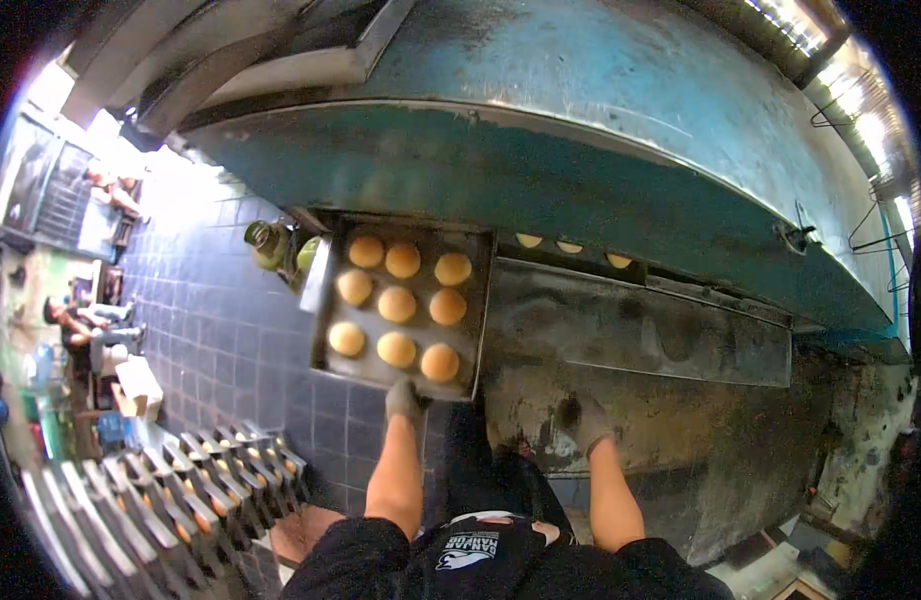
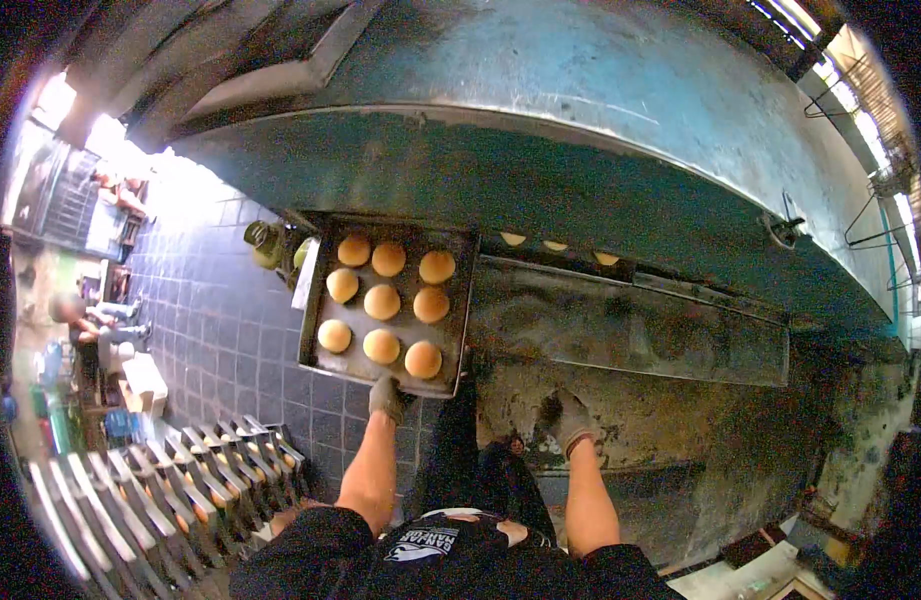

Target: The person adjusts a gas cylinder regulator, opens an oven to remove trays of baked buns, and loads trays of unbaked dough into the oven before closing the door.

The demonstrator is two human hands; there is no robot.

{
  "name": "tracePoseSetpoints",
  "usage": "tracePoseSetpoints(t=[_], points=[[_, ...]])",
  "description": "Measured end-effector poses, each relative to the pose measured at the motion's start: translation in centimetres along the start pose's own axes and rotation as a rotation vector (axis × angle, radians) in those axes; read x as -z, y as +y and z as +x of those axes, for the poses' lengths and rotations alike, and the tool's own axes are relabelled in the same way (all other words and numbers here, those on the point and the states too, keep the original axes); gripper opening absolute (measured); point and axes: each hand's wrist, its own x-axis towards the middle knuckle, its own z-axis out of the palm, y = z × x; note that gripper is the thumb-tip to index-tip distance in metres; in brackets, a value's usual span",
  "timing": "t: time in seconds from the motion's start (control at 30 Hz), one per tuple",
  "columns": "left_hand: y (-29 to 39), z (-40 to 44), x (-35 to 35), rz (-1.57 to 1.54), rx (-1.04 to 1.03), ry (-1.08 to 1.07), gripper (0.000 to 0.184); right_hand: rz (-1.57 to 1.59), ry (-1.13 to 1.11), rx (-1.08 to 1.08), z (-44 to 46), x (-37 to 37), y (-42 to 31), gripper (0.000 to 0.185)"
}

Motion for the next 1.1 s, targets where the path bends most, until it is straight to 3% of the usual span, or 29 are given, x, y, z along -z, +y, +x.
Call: tracePoseSetpoints(t=[0.07, 0.13, 0.17, 0.23, 0.33, 0.4, 0.43, 0.53, 0.57, 0.6, 0.67, 0.77, 0.83, 0.93, 1.03, 1.1], points=[[-4.7, -3.4, 4.5, -0.16, -0.117, 0.109, 0.021, 0.083, -0.087, -0.015, -0.1, -1.3, -0.6, 0.069], [-8.5, -5.5, 10.5, -0.08, -0.122, 0.139, 0.024, 0.167, -0.175, -0.032, -1.1, -2.8, -1.6, 0.072], [-9.4, -6.2, 12.6, 0.006, -0.122, 0.17, 0.027, 0.596, -0.046, -0.1, -1.7, -3.7, -2.9, 0.07], [-9.9, -11.2, 14.0, 0.016, -0.148, 0.208, 0.03, 0.847, 0.211, -0.003, -5.4, -1.8, -6.5, 0.077], [-9.8, -16.2, 15.3, 0.086, -0.214, 0.205, 0.035, 0.979, 0.15, 0.001, -7.1, -0.9, -8.5, 0.073], [-10.7, -13.0, 18.6, 0.639, -0.506, -0.024, 0.033, 1.066, 0.166, -0.069, -8.4, -1.3, -8.8, 0.063], [-9.3, -16.2, 14.8, 0.396, -0.297, -0.024, 0.044, 1.094, 0.191, -0.114, -9.1, -1.5, -8.2, 0.059], [-5.9, -17.9, 7.4, 0.682, -0.251, -0.14, 0.051, 1.19, 0.282, -0.198, -11.1, -5.3, -4.5, 0.044], [-4.4, -18.6, 3.9, 0.687, -0.191, -0.211, 0.052, 0.816, 0.458, 0.025, -10.8, -10.3, -0.7, 0.036], [-3.2, -16.5, 1.7, 0.924, -0.287, -0.312, 0.053, 0.825, 0.476, 0.004, -11.7, -11.1, -0.3, 0.036], [-1.7, -11.0, -2.2, 1.349, -0.468, -0.475, 0.055, 2.085, 0.331, -0.283, -14.0, -11.9, 0.2, 0.043], [1.8, -6.6, -13.0, 1.64, -0.832, -0.51, 0.056, 2.146, 0.489, -0.449, -17.6, -12.7, 2.2, 0.04], [4.2, -3.5, -20.4, 1.74, -1.05, -0.512, 0.057, 2.322, 0.548, -0.464, -21.9, -5.6, -0.9, 0.03], [7.1, 0.7, -30.2, 1.858, -1.272, -0.501, 0.059, 2.505, 0.645, -0.548, -22.9, -5.1, -1.1, 0.02], [8.9, 3.9, -35.2, 1.895, -1.365, -0.532, 0.061, 2.369, 0.749, -0.547, -22.6, -6.5, -0.2, 0.019], [9.8, 5.0, -34.4, 1.894, -1.394, -0.563, 0.063, 2.464, 0.671, -0.584, -21.8, -5.7, -0.7, 0.019]])
